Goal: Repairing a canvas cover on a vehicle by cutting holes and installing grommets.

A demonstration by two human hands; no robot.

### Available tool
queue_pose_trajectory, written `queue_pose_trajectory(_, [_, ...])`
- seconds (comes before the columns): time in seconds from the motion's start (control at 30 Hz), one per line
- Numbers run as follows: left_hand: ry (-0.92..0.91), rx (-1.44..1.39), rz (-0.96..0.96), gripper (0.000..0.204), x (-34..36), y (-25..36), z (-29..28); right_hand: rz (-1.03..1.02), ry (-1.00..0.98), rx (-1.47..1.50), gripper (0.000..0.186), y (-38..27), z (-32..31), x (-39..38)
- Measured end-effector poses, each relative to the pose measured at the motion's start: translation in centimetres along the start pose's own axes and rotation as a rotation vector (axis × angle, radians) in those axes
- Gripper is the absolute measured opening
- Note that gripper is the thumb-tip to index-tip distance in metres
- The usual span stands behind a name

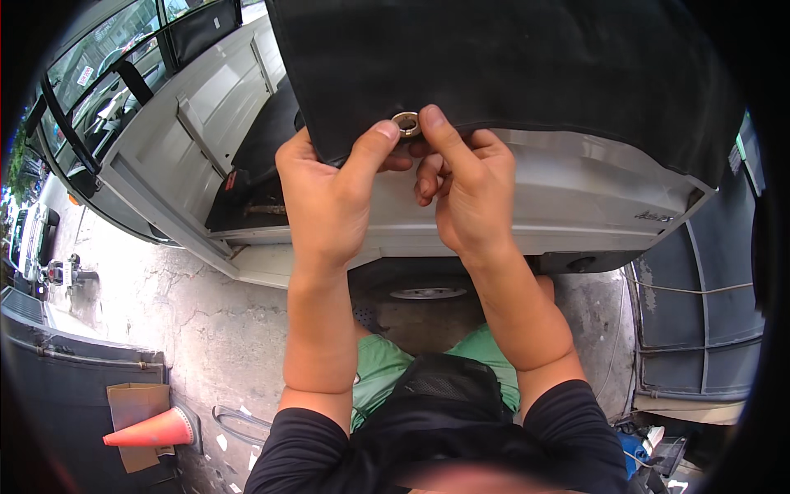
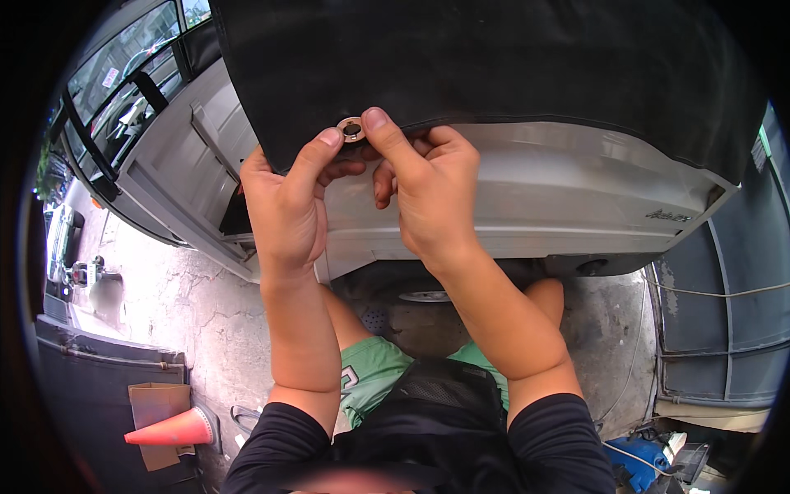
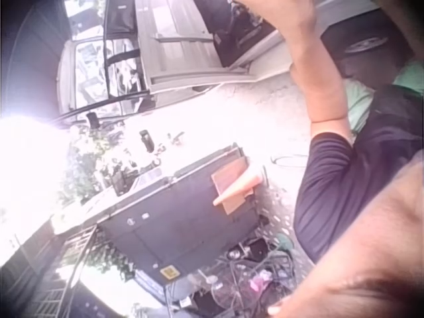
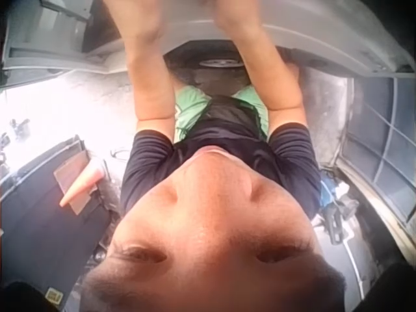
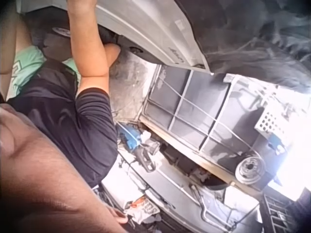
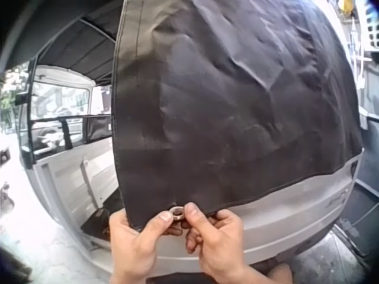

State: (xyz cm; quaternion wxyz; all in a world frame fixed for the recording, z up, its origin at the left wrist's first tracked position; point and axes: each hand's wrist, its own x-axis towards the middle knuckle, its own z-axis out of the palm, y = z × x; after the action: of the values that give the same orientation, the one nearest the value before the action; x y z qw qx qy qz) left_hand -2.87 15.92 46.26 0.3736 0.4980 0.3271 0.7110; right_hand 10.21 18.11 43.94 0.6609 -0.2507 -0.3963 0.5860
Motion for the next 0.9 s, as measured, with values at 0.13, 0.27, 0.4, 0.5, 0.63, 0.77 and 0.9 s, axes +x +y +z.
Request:
queue_pose_trajectory(0.13, [-0.067, 0.028, -0.014, 0.019, 0.5, 0.1, -0.3, -0.093, -0.017, 0.055, 0.022, 0.3, 0.1, 0.1])
queue_pose_trajectory(0.27, [-0.093, 0.046, -0.032, 0.018, 0.3, 0.2, -0.5, -0.260, -0.025, 0.046, 0.015, 1.4, -0.3, -0.2])
queue_pose_trajectory(0.4, [-0.137, -0.012, -0.077, 0.016, 0.1, 0.6, -0.7, -0.411, -0.065, 0.002, 0.010, 1.9, -0.8, -0.4])
queue_pose_trajectory(0.5, [-0.138, -0.023, -0.080, 0.014, 0.1, 0.3, -0.2, -0.514, -0.064, 0.038, 0.009, 2.2, -0.9, -0.3])
queue_pose_trajectory(0.63, [-0.092, 0.056, 0.022, 0.012, -0.2, 0.0, 0.3, -0.573, -0.104, -0.093, 0.013, 2.2, -1.6, 0.0])
queue_pose_trajectory(0.77, [-0.024, 0.159, 0.158, 0.012, -0.4, -0.9, 1.5, -0.606, -0.103, -0.185, 0.012, 1.9, -1.5, 0.4])
queue_pose_trajectory(0.9, [0.086, 0.330, 0.426, 0.014, 0.1, -2.7, 1.8, -0.673, 0.019, -0.243, 0.009, 2.1, -0.4, 0.5])
